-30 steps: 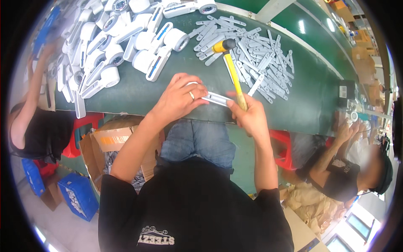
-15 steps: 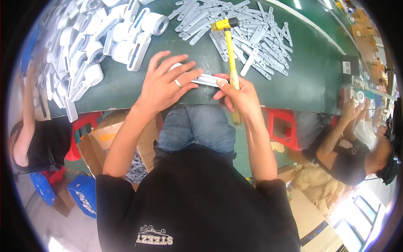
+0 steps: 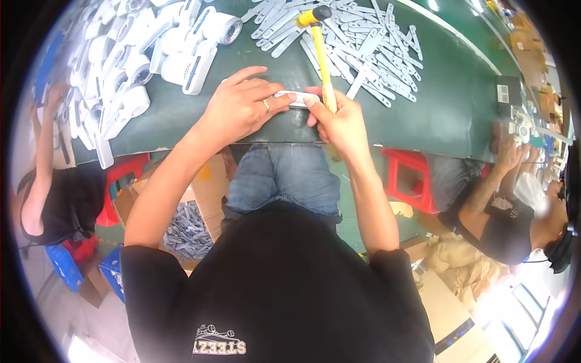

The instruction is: Assembling components of portable neck fans using a rubber mallet.

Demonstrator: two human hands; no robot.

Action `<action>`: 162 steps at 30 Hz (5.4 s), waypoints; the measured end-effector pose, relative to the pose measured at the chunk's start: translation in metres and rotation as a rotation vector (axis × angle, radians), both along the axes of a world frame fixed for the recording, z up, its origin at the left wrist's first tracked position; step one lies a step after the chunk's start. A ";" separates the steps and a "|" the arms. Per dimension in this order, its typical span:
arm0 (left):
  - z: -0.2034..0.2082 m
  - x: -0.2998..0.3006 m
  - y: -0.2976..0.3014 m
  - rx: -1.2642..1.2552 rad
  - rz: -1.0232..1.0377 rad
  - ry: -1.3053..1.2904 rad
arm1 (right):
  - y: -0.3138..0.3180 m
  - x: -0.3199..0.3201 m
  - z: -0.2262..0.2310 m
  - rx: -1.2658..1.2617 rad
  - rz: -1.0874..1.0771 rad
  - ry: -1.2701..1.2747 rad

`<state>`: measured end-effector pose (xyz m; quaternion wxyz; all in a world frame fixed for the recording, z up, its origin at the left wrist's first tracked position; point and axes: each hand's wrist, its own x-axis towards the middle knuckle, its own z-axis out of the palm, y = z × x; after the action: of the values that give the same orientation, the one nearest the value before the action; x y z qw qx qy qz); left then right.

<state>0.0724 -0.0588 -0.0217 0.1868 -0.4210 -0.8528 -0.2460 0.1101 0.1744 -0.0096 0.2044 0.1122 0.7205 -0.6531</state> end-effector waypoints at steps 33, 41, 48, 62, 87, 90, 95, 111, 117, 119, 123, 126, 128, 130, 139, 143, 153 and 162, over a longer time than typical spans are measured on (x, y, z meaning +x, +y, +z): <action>0.007 0.008 -0.004 -0.039 0.114 -0.160 | 0.015 0.129 0.049 0.500 0.068 0.065; 0.038 -0.015 0.011 -0.241 -0.200 -0.091 | 0.025 0.129 0.058 0.109 -0.124 0.175; 0.002 0.053 -0.016 0.105 0.289 -0.216 | 0.014 0.125 0.060 0.245 0.005 0.199; -0.028 0.058 -0.005 0.319 0.332 -0.129 | -0.002 0.113 0.028 0.566 0.137 0.364; -0.037 0.048 -0.024 0.400 0.488 -0.591 | -0.020 0.113 0.051 0.485 0.316 0.747; -0.035 0.049 -0.022 0.401 0.512 -0.644 | -0.025 0.101 0.038 0.678 0.450 0.255; -0.031 0.043 -0.024 0.456 0.576 -0.707 | -0.001 0.097 0.051 0.372 0.188 0.253; 0.021 0.126 -0.120 0.529 0.832 -0.084 | 0.033 0.032 -0.025 -0.024 -0.302 0.303; 0.044 0.134 -0.247 0.765 1.462 0.011 | 0.028 0.025 -0.014 0.001 -0.299 0.293; 0.055 0.108 -0.285 0.642 1.575 0.060 | 0.030 0.023 -0.017 -0.011 -0.302 0.304; 0.052 0.040 -0.369 0.567 1.605 0.157 | 0.034 0.025 -0.020 0.072 -0.271 0.339; 0.043 -0.009 -0.413 0.524 1.586 0.136 | 0.036 0.028 -0.020 0.054 -0.303 0.322; 0.028 -0.027 -0.461 0.328 1.609 0.086 | 0.036 0.028 -0.021 0.028 -0.305 0.303; 0.024 -0.044 -0.476 0.308 1.563 0.132 | 0.039 0.030 -0.028 0.084 -0.325 0.297; 0.048 -0.047 -0.318 0.329 1.124 0.211 | 0.058 0.030 -0.078 0.622 -0.320 0.387; 0.029 0.023 -0.181 0.321 0.851 0.115 | 0.035 0.026 -0.033 0.048 -0.335 0.284; -0.023 0.040 -0.015 0.106 0.596 -0.219 | 0.162 0.015 0.002 0.745 -0.509 0.443; -0.024 0.038 -0.012 0.035 0.621 -0.197 | 0.190 -0.116 -0.023 0.975 -0.282 0.529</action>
<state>0.1102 -0.0705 -0.0454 0.1767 -0.1115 -0.9501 -0.2317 -0.0055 0.3644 -0.0324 -0.1476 0.1212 0.9432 -0.2720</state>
